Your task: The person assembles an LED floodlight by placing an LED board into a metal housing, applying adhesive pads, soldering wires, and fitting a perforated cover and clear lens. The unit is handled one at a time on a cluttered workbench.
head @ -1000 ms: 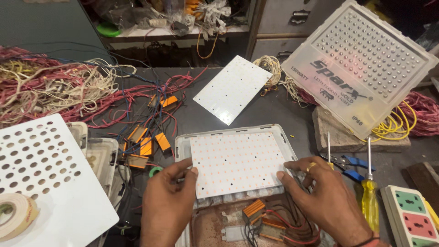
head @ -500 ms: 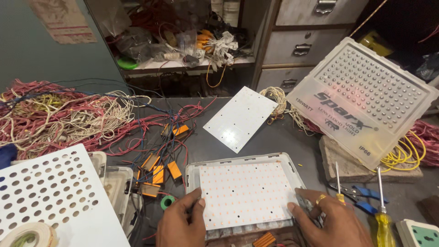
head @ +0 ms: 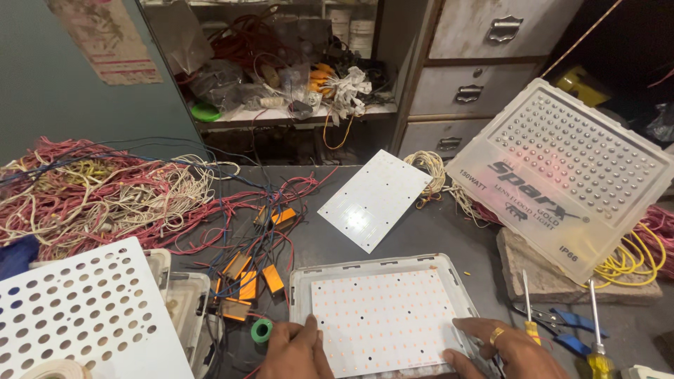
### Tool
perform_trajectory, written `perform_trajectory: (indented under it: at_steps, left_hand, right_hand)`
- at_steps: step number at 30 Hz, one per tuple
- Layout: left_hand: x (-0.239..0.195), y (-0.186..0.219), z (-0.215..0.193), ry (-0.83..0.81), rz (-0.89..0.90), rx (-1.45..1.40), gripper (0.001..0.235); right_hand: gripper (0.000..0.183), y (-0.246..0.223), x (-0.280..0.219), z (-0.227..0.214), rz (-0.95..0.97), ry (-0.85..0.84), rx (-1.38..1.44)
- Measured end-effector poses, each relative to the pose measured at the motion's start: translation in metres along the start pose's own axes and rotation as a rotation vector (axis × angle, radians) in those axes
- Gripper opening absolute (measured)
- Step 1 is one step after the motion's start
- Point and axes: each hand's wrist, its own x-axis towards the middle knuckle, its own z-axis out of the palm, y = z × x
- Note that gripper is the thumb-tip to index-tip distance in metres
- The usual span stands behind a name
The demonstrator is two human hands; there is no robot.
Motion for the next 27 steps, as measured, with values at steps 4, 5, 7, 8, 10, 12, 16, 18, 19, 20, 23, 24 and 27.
perform_trajectory:
  at_steps: [4,5,7,8,10,12,16,18,19,20,23,24,27]
  left_hand:
    - [0.006,0.009,-0.009,0.046,0.034,-0.028,0.039]
    - [0.004,0.013,-0.018,0.055,-0.029,-0.061,0.037]
    - [0.006,0.027,-0.033,0.0,-0.198,-0.272,0.039]
    - [0.006,0.036,-0.041,-0.065,-0.306,-0.449,0.044]
    - [0.008,0.055,-0.059,-0.152,-0.435,-0.737,0.049]
    - [0.01,0.074,-0.076,-0.189,-0.475,-0.961,0.049]
    - [0.012,0.105,-0.114,-0.287,-0.513,-1.175,0.049]
    - [0.008,0.114,-0.126,-0.33,-0.464,-1.244,0.054]
    - [0.005,0.118,-0.13,-0.337,-0.417,-1.249,0.052]
    - [0.003,0.12,-0.132,-0.343,-0.367,-1.256,0.051]
    - [0.002,0.12,-0.135,-0.34,-0.271,-1.199,0.048]
    - [0.005,0.117,-0.137,-0.332,-0.243,-1.167,0.047]
    - [0.009,0.099,-0.141,-0.399,-0.182,-1.074,0.044]
  right_hand:
    - [0.055,-0.017,-0.006,0.0,0.188,-0.016,0.045]
    - [0.055,-0.02,-0.008,-0.002,0.292,-0.029,0.055]
    - [0.054,-0.025,-0.006,-0.009,0.309,-0.073,0.412]
    - [0.054,-0.027,-0.006,-0.012,0.313,-0.095,0.595]
    - [0.049,-0.028,-0.01,-0.026,0.324,-0.073,0.693]
    - [0.046,-0.032,-0.012,-0.036,0.283,-0.033,0.838]
    - [0.045,-0.039,-0.014,-0.056,0.285,0.072,1.188]
    - [0.045,-0.04,-0.014,-0.063,0.367,0.07,1.284]
    - [0.045,-0.039,-0.015,-0.066,0.4,0.05,1.302]
    - [0.044,-0.037,-0.016,-0.068,0.43,0.031,1.32]
    - [0.046,-0.027,-0.02,-0.078,0.294,-0.039,1.328]
    - [0.046,-0.024,-0.018,-0.08,0.268,-0.059,1.307]
    - [0.044,-0.007,-0.016,-0.081,0.22,-0.113,1.245]
